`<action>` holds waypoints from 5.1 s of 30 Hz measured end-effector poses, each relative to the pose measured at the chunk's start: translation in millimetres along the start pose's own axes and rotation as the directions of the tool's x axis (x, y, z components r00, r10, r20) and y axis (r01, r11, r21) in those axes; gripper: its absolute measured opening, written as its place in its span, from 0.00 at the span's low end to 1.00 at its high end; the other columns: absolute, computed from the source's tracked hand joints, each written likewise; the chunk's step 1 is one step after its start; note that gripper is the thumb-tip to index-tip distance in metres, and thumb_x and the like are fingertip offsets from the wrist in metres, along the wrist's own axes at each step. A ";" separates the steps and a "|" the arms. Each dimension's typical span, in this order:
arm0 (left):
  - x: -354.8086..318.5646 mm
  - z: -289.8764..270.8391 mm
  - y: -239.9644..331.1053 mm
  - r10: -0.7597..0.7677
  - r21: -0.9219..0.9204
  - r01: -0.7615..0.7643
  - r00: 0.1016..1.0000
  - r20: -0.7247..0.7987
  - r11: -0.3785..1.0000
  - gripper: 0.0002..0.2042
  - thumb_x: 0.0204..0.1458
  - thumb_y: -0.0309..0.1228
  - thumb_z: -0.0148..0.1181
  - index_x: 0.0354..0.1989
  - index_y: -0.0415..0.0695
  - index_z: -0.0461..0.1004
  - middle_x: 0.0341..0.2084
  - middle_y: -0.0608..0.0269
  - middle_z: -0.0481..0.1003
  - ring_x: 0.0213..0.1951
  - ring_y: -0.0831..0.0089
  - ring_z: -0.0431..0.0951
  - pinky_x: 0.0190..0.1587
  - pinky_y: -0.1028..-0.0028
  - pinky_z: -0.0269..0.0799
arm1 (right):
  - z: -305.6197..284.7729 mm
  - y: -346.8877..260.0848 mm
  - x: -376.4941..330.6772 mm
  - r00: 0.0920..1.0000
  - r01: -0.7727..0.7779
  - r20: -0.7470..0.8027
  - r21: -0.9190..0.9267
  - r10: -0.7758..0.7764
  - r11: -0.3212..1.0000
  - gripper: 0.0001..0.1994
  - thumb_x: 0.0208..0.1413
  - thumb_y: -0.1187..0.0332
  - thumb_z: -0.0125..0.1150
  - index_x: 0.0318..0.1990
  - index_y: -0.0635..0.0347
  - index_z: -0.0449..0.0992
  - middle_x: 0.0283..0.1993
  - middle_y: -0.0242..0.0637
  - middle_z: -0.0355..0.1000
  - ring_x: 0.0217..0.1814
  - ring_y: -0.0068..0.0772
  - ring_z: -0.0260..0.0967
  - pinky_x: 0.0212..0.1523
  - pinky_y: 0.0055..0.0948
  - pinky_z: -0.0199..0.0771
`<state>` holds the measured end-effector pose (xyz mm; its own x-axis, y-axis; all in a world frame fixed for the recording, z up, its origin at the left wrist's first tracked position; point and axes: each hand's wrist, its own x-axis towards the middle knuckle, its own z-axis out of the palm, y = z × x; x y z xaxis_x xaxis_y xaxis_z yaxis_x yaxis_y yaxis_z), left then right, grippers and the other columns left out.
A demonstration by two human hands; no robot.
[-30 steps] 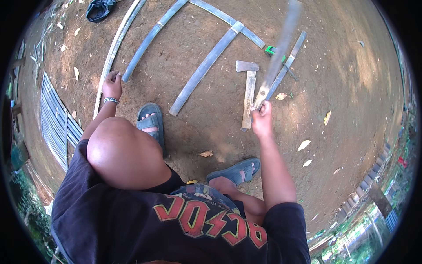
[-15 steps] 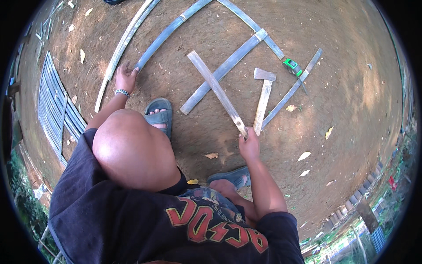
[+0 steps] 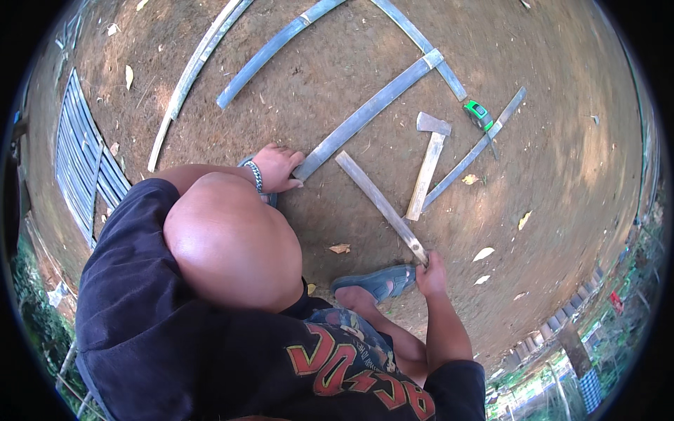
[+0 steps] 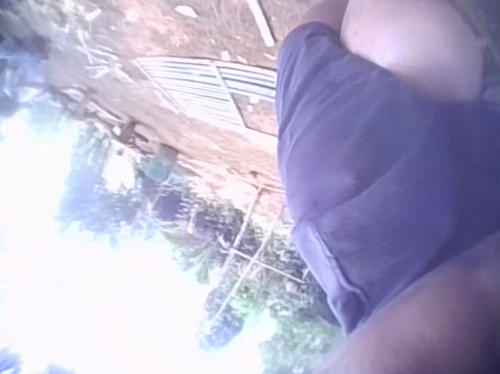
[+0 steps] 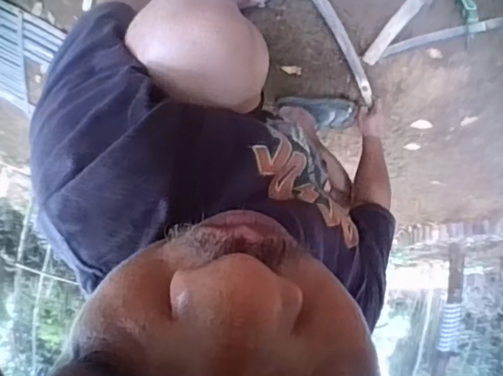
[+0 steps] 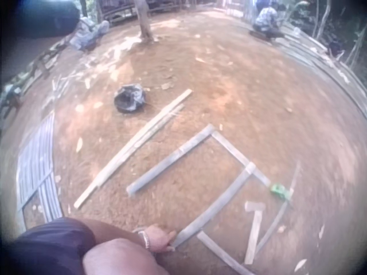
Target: The person sits on the ground and assembles a rectangular frame using thin bamboo strips. They use a hammer to drive nails into the joints to secure the pieces together. The person also uses a tape measure to check the dimensions of the frame and compares it to a larger bamboo structure nearby.
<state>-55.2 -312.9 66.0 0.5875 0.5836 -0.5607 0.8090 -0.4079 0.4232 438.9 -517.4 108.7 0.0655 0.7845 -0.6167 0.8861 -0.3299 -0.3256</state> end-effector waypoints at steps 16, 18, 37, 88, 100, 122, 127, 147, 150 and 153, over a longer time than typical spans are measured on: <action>-8.8 -37.6 21.9 -0.333 -0.089 0.335 0.942 0.035 0.938 0.26 0.53 0.46 0.67 0.55 0.44 0.71 0.39 0.49 0.82 0.46 0.48 0.82 0.51 0.53 0.76 | -75.4 40.1 43.3 0.951 0.281 0.158 -0.073 -0.267 0.957 0.14 0.51 0.72 0.63 0.46 0.60 0.71 0.45 0.54 0.71 0.52 0.62 0.69 0.53 0.52 0.71; -35.1 -59.9 14.8 -0.444 -0.102 0.444 0.896 0.025 0.890 0.26 0.54 0.45 0.67 0.57 0.45 0.71 0.44 0.50 0.82 0.49 0.50 0.81 0.54 0.56 0.75 | -90.1 43.8 53.5 0.934 0.322 0.190 -0.078 -0.303 0.944 0.14 0.51 0.72 0.63 0.45 0.60 0.70 0.45 0.54 0.71 0.51 0.62 0.70 0.53 0.53 0.70; -80.4 -19.4 -2.9 -0.493 -0.183 0.491 0.869 0.034 0.852 0.27 0.53 0.47 0.67 0.57 0.43 0.74 0.49 0.50 0.81 0.52 0.51 0.80 0.57 0.57 0.75 | -95.9 48.3 78.8 0.926 0.352 0.212 -0.183 -0.312 0.918 0.16 0.52 0.71 0.63 0.48 0.60 0.71 0.49 0.53 0.72 0.55 0.60 0.71 0.56 0.51 0.72; -58.4 19.6 -45.9 -0.290 -0.433 -0.063 0.654 -0.699 0.899 0.15 0.54 0.35 0.68 0.47 0.44 0.78 0.41 0.51 0.80 0.45 0.54 0.81 0.50 0.59 0.78 | 119.6 -261.5 107.3 0.874 0.451 -0.176 -0.057 -0.454 0.891 0.26 0.54 0.72 0.67 0.63 0.55 0.72 0.54 0.46 0.68 0.57 0.54 0.68 0.58 0.47 0.69; -53.9 -22.9 -181.4 -0.548 -0.460 0.318 0.625 -0.555 0.829 0.25 0.58 0.45 0.65 0.60 0.44 0.77 0.60 0.52 0.75 0.62 0.54 0.73 0.66 0.62 0.68 | 116.3 -259.8 113.2 0.850 0.481 -0.166 -0.143 -0.500 0.865 0.26 0.51 0.73 0.69 0.61 0.54 0.74 0.51 0.43 0.71 0.55 0.52 0.69 0.57 0.47 0.70; -45.5 1.3 -182.8 -0.606 -0.554 0.260 0.458 -0.650 0.791 0.21 0.56 0.48 0.66 0.53 0.49 0.82 0.55 0.60 0.79 0.57 0.59 0.78 0.61 0.64 0.73 | 102.5 -333.3 124.0 0.943 0.317 0.004 -0.308 -0.332 0.897 0.45 0.49 0.49 0.75 0.74 0.39 0.59 0.55 0.45 0.64 0.59 0.51 0.67 0.59 0.49 0.68; -43.0 2.5 -183.2 -0.603 -0.553 0.251 0.432 -0.670 0.794 0.21 0.55 0.48 0.68 0.52 0.50 0.83 0.54 0.62 0.80 0.55 0.60 0.79 0.60 0.65 0.74 | 108.1 -332.8 125.8 0.950 0.292 -0.022 -0.284 -0.310 0.913 0.44 0.50 0.49 0.75 0.74 0.39 0.59 0.55 0.46 0.64 0.59 0.53 0.66 0.59 0.50 0.69; -36.2 3.0 -184.0 -0.576 -0.547 0.196 0.395 -0.716 0.814 0.20 0.51 0.45 0.72 0.49 0.48 0.84 0.50 0.64 0.82 0.52 0.63 0.81 0.57 0.67 0.76 | 101.3 -328.7 133.0 0.965 0.257 -0.010 -0.153 -0.262 0.954 0.44 0.52 0.56 0.75 0.75 0.39 0.57 0.60 0.50 0.62 0.56 0.57 0.71 0.57 0.49 0.73; -35.8 2.6 -183.6 -0.590 -0.557 0.206 0.391 -0.707 0.804 0.20 0.50 0.46 0.72 0.48 0.49 0.84 0.49 0.65 0.82 0.51 0.64 0.81 0.56 0.67 0.76 | 100.6 -330.6 132.8 0.971 0.234 -0.006 -0.146 -0.237 0.961 0.44 0.52 0.57 0.75 0.75 0.39 0.56 0.61 0.49 0.61 0.57 0.56 0.71 0.58 0.48 0.73; -34.3 5.2 -185.5 -0.577 -0.540 0.209 0.374 -0.726 0.815 0.20 0.50 0.46 0.72 0.47 0.49 0.85 0.48 0.66 0.82 0.51 0.64 0.81 0.55 0.67 0.77 | 100.7 -331.3 133.8 0.976 0.214 0.003 -0.125 -0.216 0.969 0.45 0.52 0.58 0.75 0.76 0.39 0.55 0.62 0.48 0.61 0.58 0.56 0.71 0.59 0.47 0.73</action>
<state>-225.4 -260.9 3.0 -0.2602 0.9635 0.0629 0.7726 0.1687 0.6121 107.8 -356.1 61.9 -0.1287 0.8354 -0.5344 0.9296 -0.0861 -0.3584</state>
